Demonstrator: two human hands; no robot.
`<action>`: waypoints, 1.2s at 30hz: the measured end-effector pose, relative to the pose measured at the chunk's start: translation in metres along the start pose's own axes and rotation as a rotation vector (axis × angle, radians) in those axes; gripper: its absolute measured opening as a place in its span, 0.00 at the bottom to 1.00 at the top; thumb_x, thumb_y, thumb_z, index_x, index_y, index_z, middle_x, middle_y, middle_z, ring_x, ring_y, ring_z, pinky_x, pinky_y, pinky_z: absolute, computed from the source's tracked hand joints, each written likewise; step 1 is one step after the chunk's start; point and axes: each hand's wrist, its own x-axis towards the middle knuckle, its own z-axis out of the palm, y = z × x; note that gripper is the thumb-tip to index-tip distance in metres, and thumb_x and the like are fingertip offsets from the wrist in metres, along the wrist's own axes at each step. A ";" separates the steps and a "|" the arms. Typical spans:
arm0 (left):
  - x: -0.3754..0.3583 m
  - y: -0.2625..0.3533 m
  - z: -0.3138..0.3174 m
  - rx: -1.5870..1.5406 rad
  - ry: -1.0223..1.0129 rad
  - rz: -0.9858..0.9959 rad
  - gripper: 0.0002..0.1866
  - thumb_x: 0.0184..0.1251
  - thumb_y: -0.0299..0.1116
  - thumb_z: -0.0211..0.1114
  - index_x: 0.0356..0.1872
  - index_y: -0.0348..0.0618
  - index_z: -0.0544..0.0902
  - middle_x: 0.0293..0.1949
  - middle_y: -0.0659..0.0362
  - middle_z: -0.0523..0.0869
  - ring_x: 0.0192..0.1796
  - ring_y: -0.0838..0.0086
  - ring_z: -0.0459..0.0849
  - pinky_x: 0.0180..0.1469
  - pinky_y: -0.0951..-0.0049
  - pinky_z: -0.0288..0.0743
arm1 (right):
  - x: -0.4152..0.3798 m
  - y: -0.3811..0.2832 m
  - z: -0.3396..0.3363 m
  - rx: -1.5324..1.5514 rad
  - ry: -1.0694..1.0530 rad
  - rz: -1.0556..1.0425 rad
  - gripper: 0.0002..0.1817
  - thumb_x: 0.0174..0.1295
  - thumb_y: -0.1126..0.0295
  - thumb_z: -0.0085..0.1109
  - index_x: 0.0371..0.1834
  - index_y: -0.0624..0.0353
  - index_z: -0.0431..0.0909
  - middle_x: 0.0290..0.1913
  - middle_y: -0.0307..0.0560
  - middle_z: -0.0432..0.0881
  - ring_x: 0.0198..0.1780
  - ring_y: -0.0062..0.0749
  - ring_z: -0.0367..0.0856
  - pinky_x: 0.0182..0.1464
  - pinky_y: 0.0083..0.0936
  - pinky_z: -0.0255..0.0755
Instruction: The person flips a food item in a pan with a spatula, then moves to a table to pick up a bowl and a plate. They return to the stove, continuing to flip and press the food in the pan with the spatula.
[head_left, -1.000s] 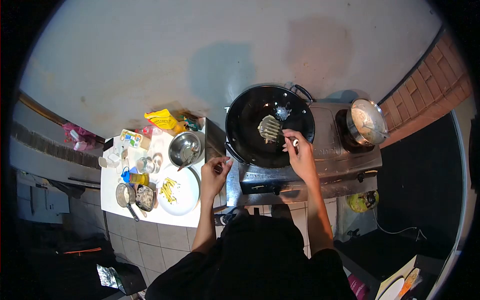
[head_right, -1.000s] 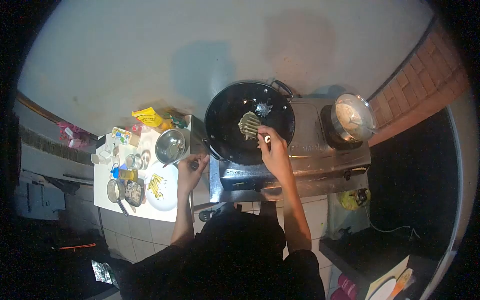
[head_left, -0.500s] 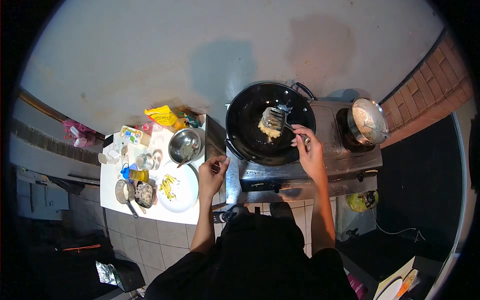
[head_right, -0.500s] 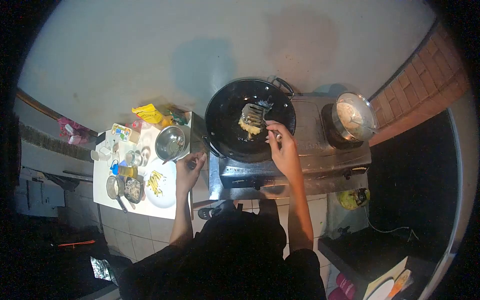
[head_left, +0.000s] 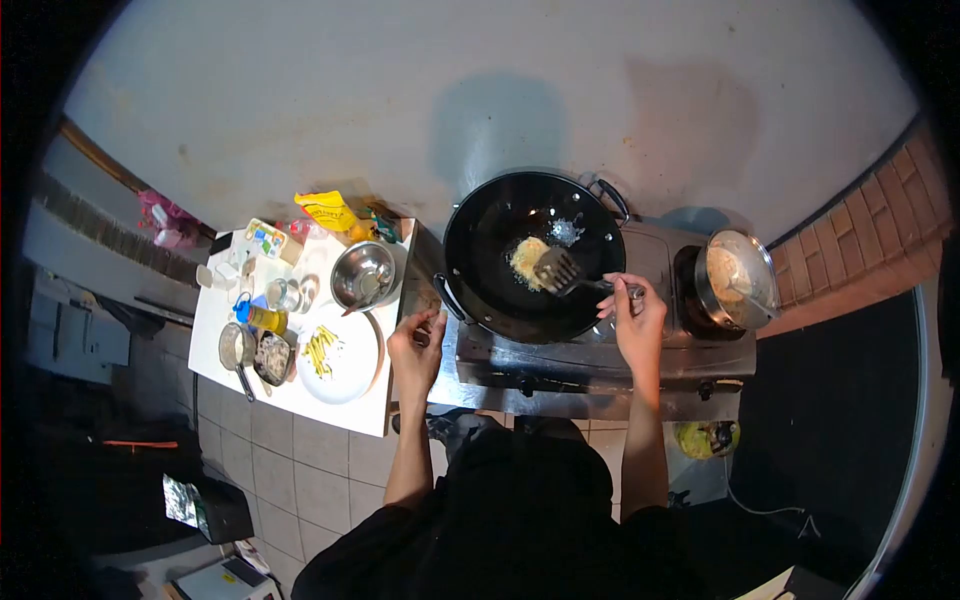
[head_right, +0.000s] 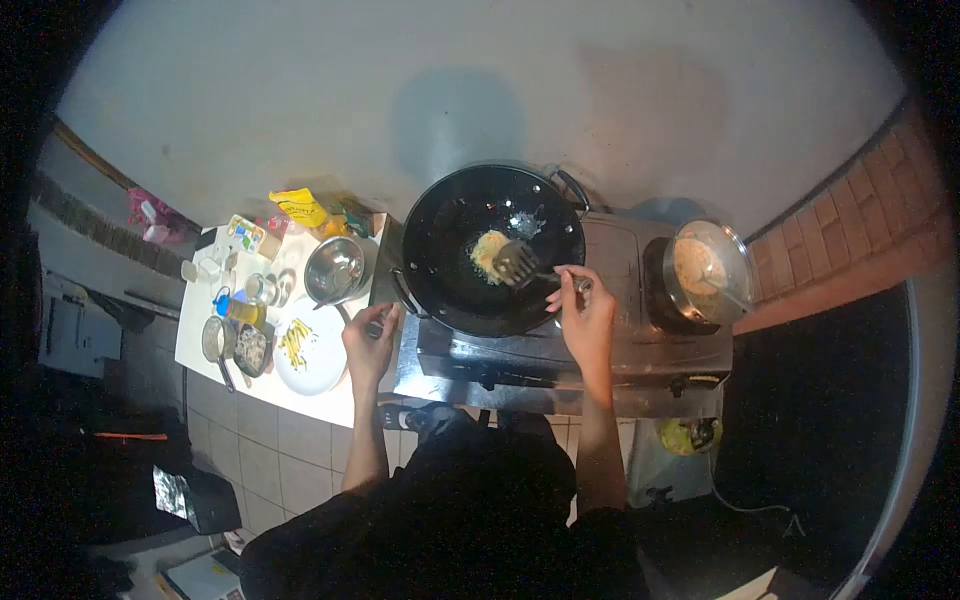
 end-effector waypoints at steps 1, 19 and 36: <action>-0.002 0.000 0.003 0.001 0.012 -0.005 0.13 0.61 0.34 0.71 0.38 0.30 0.85 0.22 0.57 0.78 0.22 0.79 0.72 0.26 0.78 0.66 | 0.001 -0.001 -0.001 0.003 -0.012 -0.004 0.09 0.70 0.74 0.52 0.43 0.72 0.76 0.34 0.48 0.84 0.26 0.23 0.81 0.29 0.19 0.77; -0.004 0.002 0.004 0.020 0.058 0.024 0.11 0.59 0.35 0.72 0.35 0.36 0.87 0.22 0.58 0.78 0.19 0.78 0.72 0.24 0.76 0.64 | 0.000 0.010 0.016 -0.201 -0.007 -0.031 0.08 0.68 0.71 0.54 0.36 0.66 0.77 0.23 0.42 0.79 0.21 0.18 0.73 0.25 0.20 0.65; 0.019 -0.005 -0.004 -0.135 -0.144 0.032 0.10 0.59 0.30 0.70 0.38 0.34 0.85 0.24 0.61 0.77 0.21 0.84 0.71 0.24 0.82 0.64 | 0.000 -0.013 0.025 -0.170 0.028 -0.048 0.09 0.69 0.71 0.55 0.38 0.67 0.76 0.28 0.44 0.82 0.25 0.21 0.79 0.27 0.19 0.71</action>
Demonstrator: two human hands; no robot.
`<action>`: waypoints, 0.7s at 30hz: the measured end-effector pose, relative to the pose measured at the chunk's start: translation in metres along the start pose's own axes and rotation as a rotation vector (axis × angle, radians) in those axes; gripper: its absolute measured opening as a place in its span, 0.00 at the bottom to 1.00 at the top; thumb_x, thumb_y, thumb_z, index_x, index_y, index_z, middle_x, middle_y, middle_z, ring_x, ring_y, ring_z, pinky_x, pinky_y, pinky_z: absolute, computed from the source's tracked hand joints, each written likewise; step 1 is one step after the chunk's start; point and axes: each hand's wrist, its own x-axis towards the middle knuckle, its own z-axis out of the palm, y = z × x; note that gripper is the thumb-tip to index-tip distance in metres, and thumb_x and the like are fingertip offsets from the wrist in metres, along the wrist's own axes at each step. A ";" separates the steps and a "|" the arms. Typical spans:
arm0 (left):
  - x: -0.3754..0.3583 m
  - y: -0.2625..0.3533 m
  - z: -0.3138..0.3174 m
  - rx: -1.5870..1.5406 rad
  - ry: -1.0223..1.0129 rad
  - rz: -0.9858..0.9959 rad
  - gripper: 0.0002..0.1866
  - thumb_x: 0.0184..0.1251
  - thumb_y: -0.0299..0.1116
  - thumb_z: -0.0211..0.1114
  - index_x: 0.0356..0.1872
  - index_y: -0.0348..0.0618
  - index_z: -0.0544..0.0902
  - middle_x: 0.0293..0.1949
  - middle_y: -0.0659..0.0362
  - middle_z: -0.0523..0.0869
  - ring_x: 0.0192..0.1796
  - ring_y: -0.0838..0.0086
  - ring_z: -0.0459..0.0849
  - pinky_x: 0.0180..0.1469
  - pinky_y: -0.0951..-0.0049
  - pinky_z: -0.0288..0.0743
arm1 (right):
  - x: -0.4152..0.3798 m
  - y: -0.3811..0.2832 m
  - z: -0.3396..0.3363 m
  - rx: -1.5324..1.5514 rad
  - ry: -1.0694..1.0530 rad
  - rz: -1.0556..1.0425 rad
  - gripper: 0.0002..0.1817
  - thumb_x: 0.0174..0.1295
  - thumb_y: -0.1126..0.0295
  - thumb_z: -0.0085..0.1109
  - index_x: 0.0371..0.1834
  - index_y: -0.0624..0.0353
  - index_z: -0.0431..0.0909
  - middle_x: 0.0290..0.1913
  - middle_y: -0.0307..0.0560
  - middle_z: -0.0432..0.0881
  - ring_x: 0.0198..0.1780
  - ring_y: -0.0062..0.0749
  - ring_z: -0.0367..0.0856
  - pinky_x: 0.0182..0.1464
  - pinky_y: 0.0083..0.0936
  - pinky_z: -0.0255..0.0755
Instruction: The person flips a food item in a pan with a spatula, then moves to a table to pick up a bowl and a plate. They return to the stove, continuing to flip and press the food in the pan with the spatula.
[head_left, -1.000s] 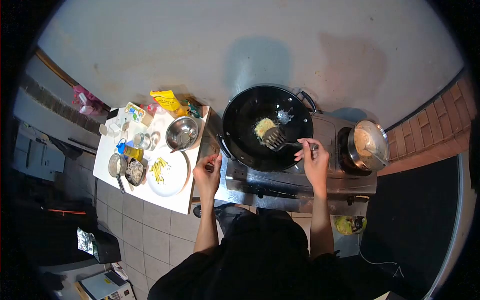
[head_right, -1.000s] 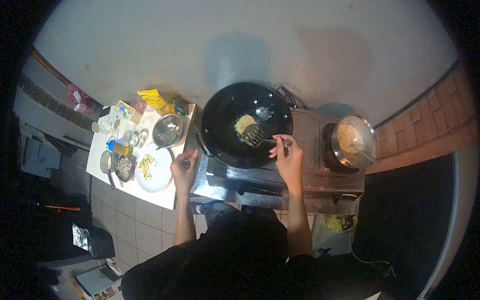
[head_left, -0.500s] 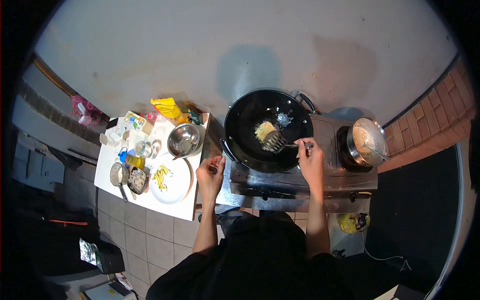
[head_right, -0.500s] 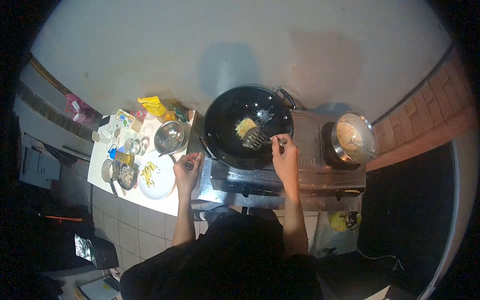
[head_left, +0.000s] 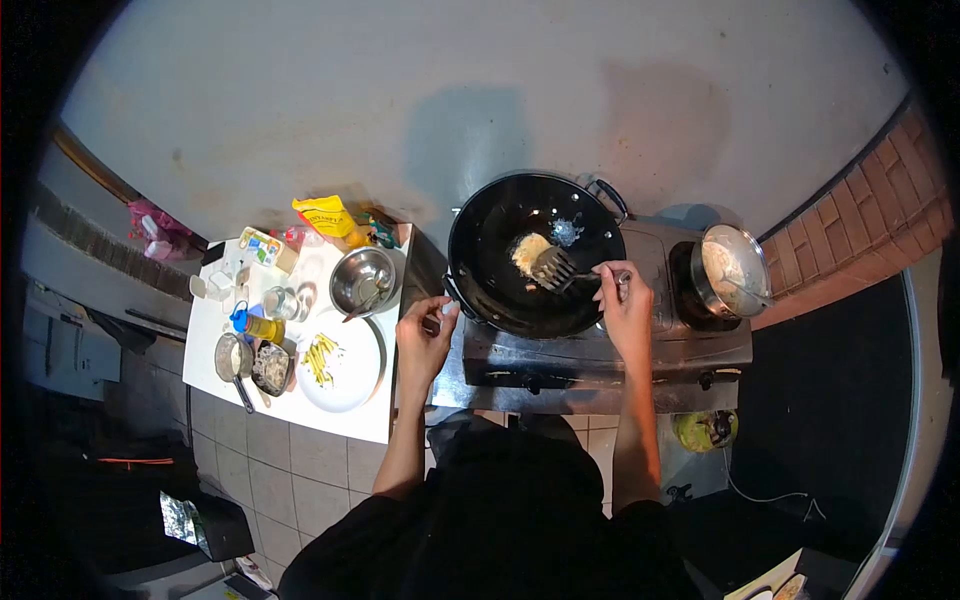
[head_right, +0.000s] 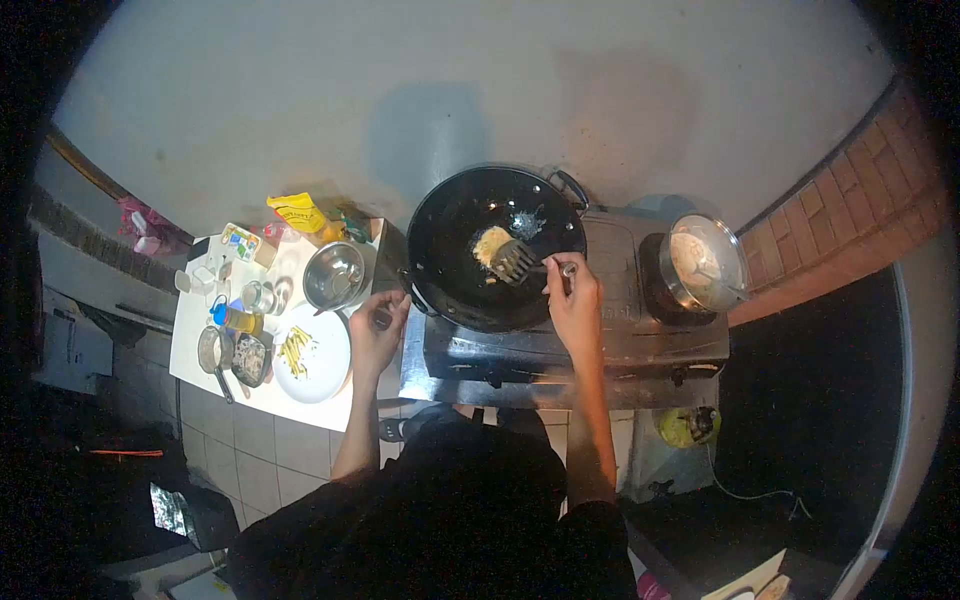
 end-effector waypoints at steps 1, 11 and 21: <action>0.002 0.000 0.001 -0.008 0.011 -0.013 0.10 0.59 0.30 0.71 0.37 0.34 0.85 0.24 0.61 0.77 0.21 0.83 0.71 0.24 0.81 0.64 | 0.002 -0.002 -0.001 -0.002 -0.005 -0.009 0.08 0.69 0.71 0.54 0.38 0.67 0.76 0.29 0.44 0.82 0.26 0.21 0.80 0.28 0.20 0.71; 0.001 0.002 0.008 0.032 0.097 0.004 0.10 0.60 0.32 0.71 0.36 0.35 0.85 0.23 0.61 0.78 0.23 0.83 0.72 0.27 0.82 0.65 | 0.017 -0.002 -0.033 -0.113 -0.028 -0.016 0.06 0.68 0.72 0.54 0.41 0.65 0.76 0.30 0.45 0.82 0.27 0.20 0.80 0.29 0.19 0.71; -0.004 0.006 0.010 0.042 0.160 0.019 0.11 0.61 0.32 0.70 0.39 0.34 0.85 0.24 0.62 0.77 0.23 0.84 0.71 0.26 0.82 0.63 | 0.035 -0.003 -0.026 -0.286 -0.184 -0.307 0.06 0.65 0.75 0.56 0.38 0.67 0.74 0.33 0.55 0.80 0.32 0.41 0.81 0.34 0.28 0.71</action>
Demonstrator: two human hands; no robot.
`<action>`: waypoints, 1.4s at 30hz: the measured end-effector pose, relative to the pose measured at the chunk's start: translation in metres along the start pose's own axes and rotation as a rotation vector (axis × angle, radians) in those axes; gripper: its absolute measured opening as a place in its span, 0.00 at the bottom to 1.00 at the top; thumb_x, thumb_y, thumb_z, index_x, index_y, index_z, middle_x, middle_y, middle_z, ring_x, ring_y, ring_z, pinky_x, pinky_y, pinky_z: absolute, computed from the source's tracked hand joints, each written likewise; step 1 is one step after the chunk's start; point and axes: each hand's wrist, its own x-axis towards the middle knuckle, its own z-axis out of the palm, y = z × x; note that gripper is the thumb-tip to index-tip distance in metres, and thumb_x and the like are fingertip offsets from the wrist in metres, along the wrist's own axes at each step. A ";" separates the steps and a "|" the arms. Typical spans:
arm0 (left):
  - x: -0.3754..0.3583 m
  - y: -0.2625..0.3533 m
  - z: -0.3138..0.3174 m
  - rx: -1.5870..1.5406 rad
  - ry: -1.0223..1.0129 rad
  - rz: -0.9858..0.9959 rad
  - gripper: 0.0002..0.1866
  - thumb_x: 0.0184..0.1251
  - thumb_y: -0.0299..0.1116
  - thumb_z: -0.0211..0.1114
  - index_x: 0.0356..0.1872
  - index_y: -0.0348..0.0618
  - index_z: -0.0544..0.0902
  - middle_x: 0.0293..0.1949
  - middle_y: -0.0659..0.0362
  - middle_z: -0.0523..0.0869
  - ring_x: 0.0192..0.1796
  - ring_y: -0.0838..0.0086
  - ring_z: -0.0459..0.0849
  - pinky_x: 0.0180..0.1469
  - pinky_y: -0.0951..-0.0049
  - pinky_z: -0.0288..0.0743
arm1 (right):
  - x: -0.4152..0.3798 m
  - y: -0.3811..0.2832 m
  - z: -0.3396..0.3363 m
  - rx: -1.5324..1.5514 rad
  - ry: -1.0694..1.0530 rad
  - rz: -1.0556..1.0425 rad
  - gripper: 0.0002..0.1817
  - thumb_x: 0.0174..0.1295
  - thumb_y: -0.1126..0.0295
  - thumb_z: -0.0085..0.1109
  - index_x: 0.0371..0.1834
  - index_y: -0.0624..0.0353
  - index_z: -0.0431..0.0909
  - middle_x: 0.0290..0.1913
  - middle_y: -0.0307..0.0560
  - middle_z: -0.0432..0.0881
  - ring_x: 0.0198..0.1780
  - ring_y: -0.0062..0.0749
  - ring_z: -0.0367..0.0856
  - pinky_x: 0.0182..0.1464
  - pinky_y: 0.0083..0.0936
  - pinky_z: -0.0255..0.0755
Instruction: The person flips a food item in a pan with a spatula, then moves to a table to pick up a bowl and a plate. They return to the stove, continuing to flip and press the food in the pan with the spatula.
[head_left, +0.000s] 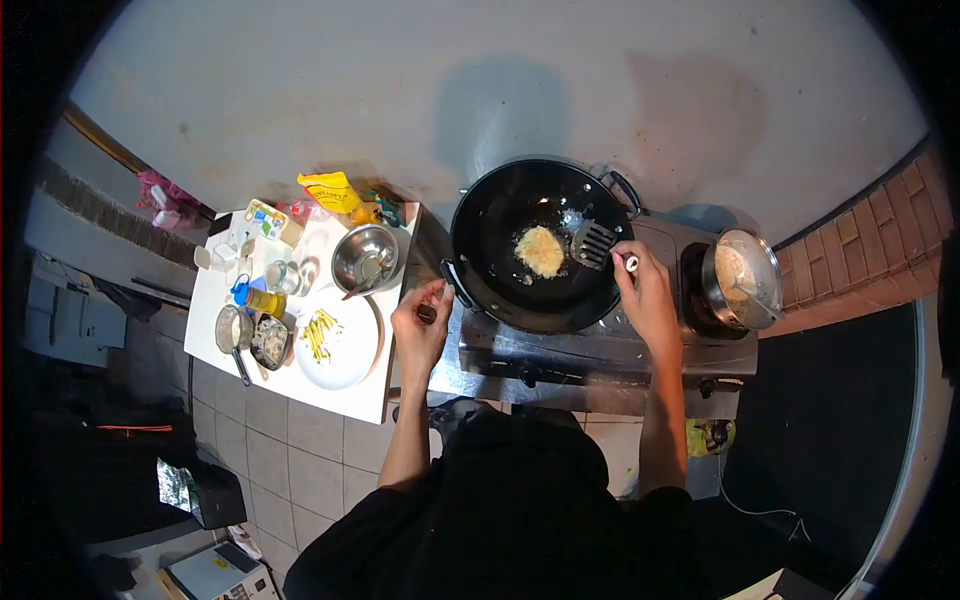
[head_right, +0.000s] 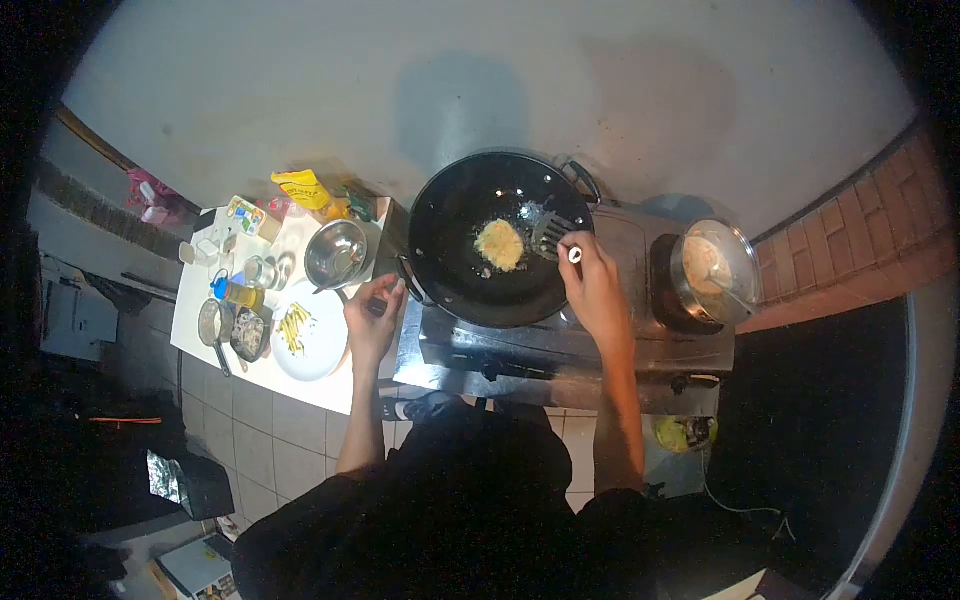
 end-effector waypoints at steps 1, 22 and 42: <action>0.000 0.004 0.000 0.006 -0.026 -0.060 0.13 0.61 0.34 0.70 0.40 0.34 0.86 0.24 0.61 0.78 0.27 0.82 0.74 0.32 0.79 0.67 | 0.002 0.001 0.000 0.016 -0.030 0.009 0.06 0.65 0.75 0.56 0.38 0.67 0.73 0.32 0.55 0.80 0.30 0.39 0.81 0.33 0.28 0.71; 0.009 -0.010 -0.007 0.002 -0.073 0.003 0.10 0.60 0.30 0.70 0.41 0.37 0.86 0.25 0.62 0.77 0.22 0.84 0.71 0.26 0.82 0.65 | 0.006 0.015 0.035 0.452 0.020 0.268 0.07 0.70 0.73 0.51 0.37 0.66 0.74 0.32 0.41 0.82 0.24 0.16 0.74 0.25 0.16 0.66; 0.007 -0.010 -0.014 -0.055 -0.093 -0.046 0.11 0.61 0.29 0.69 0.43 0.36 0.85 0.26 0.63 0.78 0.25 0.86 0.71 0.28 0.84 0.65 | 0.019 -0.016 0.028 0.315 -0.011 0.216 0.07 0.69 0.73 0.52 0.37 0.66 0.74 0.31 0.43 0.82 0.25 0.19 0.77 0.28 0.19 0.71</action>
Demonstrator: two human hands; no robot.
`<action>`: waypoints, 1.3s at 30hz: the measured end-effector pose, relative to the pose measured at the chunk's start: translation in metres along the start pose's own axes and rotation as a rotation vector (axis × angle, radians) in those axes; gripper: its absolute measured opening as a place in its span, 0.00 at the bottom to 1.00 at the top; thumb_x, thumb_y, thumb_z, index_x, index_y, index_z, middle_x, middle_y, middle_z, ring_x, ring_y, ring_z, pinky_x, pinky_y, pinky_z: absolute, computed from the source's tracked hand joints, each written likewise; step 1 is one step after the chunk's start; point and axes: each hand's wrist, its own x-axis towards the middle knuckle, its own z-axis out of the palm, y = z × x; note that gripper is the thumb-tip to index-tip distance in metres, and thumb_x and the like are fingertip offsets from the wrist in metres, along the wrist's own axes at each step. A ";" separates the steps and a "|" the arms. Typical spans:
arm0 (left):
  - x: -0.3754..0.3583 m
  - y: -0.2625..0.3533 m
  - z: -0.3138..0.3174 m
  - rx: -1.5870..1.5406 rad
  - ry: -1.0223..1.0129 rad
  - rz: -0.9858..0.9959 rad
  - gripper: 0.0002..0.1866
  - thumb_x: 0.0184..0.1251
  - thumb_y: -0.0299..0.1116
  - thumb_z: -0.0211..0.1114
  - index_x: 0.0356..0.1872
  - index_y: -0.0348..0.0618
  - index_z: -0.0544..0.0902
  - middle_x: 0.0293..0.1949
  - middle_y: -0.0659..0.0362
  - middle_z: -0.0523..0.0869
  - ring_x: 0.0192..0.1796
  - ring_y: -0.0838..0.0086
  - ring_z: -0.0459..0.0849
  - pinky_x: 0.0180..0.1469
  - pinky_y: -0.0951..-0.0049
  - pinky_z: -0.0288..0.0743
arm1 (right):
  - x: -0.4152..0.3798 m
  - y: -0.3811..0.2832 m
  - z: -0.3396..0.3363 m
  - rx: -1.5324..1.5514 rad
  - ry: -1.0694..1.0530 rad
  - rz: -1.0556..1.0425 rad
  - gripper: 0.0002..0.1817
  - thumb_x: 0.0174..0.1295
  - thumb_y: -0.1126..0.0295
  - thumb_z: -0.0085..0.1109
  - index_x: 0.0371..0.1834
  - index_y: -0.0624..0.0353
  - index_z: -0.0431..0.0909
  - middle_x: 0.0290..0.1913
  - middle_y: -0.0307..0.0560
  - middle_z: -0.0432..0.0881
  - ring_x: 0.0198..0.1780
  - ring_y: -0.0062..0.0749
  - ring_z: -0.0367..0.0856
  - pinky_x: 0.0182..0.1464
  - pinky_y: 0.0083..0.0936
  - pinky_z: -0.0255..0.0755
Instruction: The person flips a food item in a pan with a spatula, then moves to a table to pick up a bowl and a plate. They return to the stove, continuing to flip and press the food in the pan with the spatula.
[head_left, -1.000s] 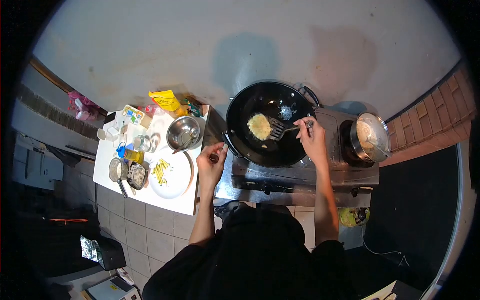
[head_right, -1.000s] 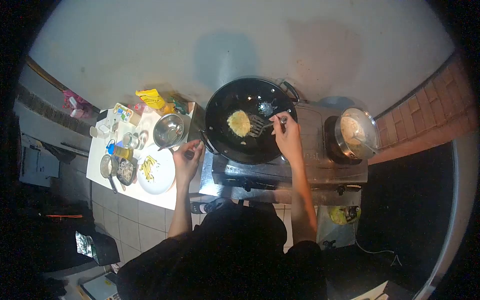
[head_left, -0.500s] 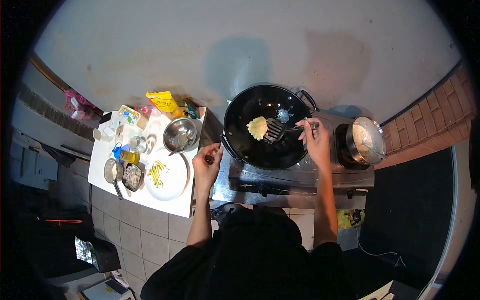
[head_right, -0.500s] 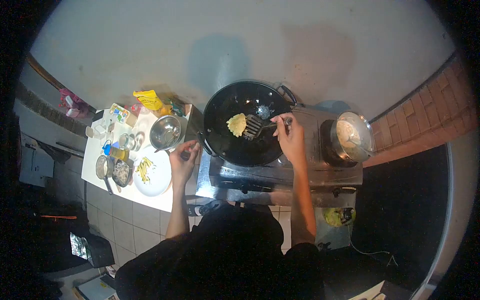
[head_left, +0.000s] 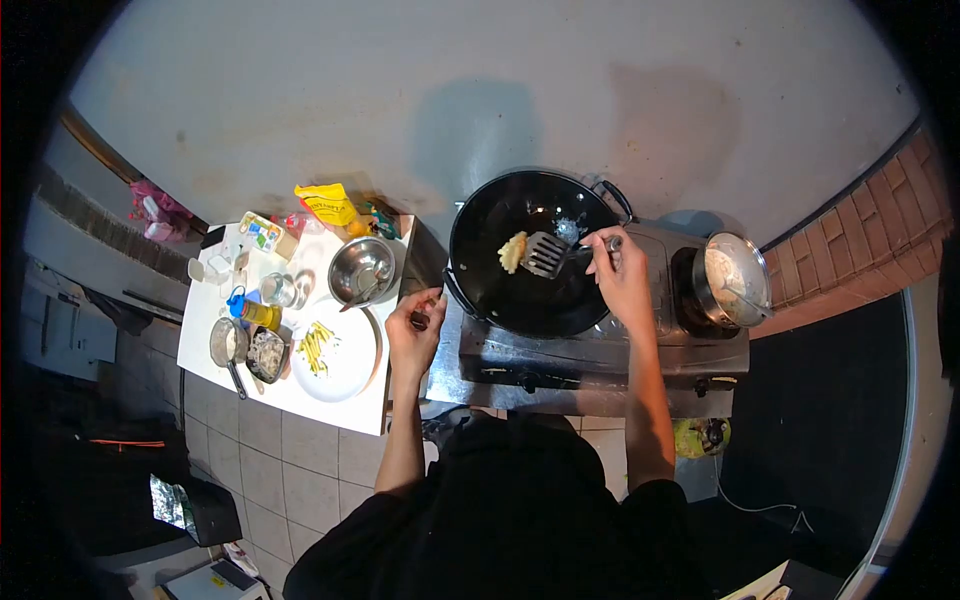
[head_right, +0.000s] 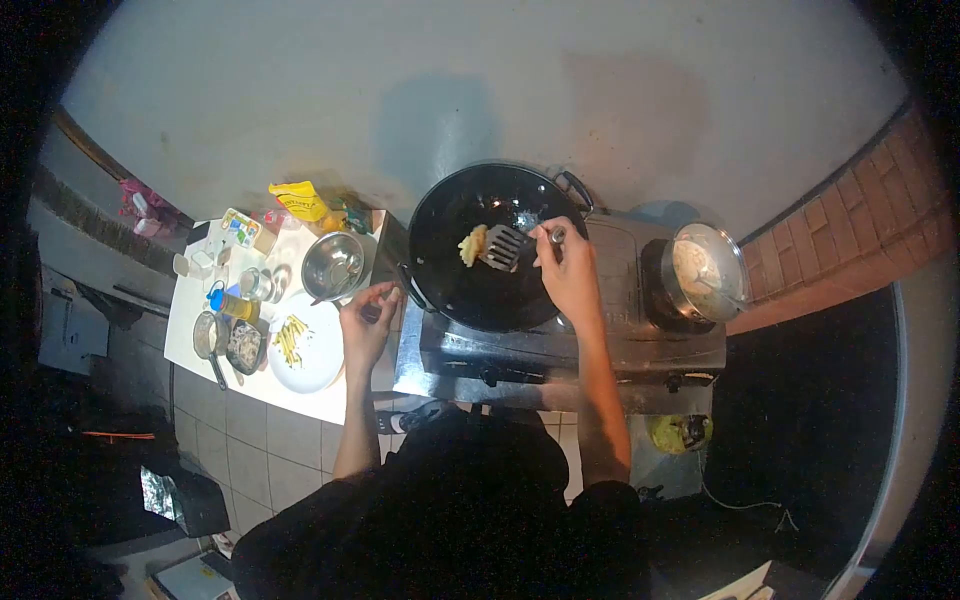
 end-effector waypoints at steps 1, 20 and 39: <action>-0.001 0.000 -0.001 0.002 0.002 0.000 0.11 0.61 0.29 0.69 0.43 0.36 0.85 0.26 0.63 0.78 0.25 0.86 0.71 0.28 0.84 0.65 | -0.002 0.001 -0.001 0.002 -0.002 -0.001 0.07 0.69 0.73 0.52 0.37 0.66 0.74 0.31 0.43 0.82 0.25 0.19 0.77 0.28 0.19 0.71; -0.021 0.023 0.010 0.075 0.030 -0.032 0.12 0.61 0.31 0.70 0.43 0.36 0.85 0.24 0.64 0.76 0.22 0.87 0.70 0.24 0.83 0.64 | -0.028 0.005 -0.039 -0.182 -0.060 -0.274 0.07 0.61 0.79 0.58 0.41 0.67 0.73 0.39 0.59 0.81 0.39 0.59 0.80 0.39 0.35 0.74; -0.027 0.039 0.022 0.203 0.073 -0.182 0.17 0.64 0.33 0.67 0.50 0.33 0.83 0.24 0.61 0.78 0.24 0.81 0.76 0.26 0.79 0.71 | -0.013 0.003 -0.067 -0.137 -0.176 -0.346 0.08 0.57 0.83 0.59 0.40 0.68 0.73 0.43 0.57 0.80 0.43 0.55 0.79 0.45 0.35 0.74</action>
